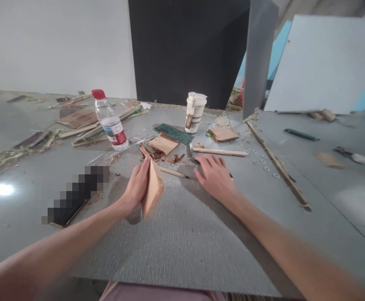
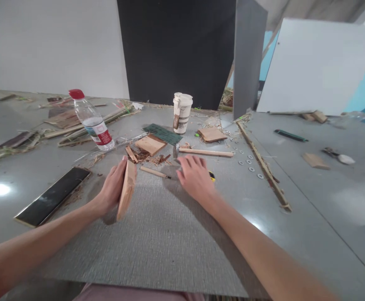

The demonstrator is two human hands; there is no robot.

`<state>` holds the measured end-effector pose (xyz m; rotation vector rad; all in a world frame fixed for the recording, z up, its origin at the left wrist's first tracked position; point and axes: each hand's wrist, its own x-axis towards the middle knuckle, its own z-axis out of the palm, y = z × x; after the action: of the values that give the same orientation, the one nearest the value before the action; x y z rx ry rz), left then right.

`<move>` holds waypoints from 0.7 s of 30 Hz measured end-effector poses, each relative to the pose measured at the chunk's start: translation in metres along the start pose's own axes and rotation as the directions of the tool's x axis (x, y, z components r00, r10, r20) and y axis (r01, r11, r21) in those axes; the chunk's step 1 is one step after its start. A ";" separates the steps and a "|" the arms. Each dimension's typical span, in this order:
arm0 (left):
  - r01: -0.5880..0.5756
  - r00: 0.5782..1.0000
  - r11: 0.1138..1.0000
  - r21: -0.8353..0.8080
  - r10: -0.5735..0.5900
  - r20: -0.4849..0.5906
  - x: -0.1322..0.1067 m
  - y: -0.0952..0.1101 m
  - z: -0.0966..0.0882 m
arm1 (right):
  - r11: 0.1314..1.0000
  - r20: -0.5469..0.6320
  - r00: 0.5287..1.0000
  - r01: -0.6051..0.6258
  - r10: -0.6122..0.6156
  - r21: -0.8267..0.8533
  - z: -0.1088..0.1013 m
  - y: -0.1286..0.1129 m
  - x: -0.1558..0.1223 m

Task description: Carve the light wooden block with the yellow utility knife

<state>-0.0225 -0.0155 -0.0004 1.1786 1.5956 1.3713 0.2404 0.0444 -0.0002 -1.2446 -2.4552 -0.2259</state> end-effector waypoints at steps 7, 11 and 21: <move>-0.171 0.984 0.902 0.396 0.141 0.105 0.030 0.008 -0.014 | 0.989 0.058 0.993 0.096 -0.103 0.117 0.015 -0.035 0.013; -0.264 0.959 0.756 0.599 0.142 0.244 0.038 0.009 -0.021 | 0.971 0.019 0.999 -0.046 0.043 0.236 0.022 -0.017 0.011; -0.622 0.754 0.444 0.646 0.114 0.647 0.028 0.016 -0.023 | 0.766 0.127 0.966 -0.257 0.227 0.589 0.010 -0.001 0.005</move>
<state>-0.0500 0.0032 0.0212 2.4054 1.6177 0.2765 0.2344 0.0502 -0.0072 -1.2446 -2.0980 0.6242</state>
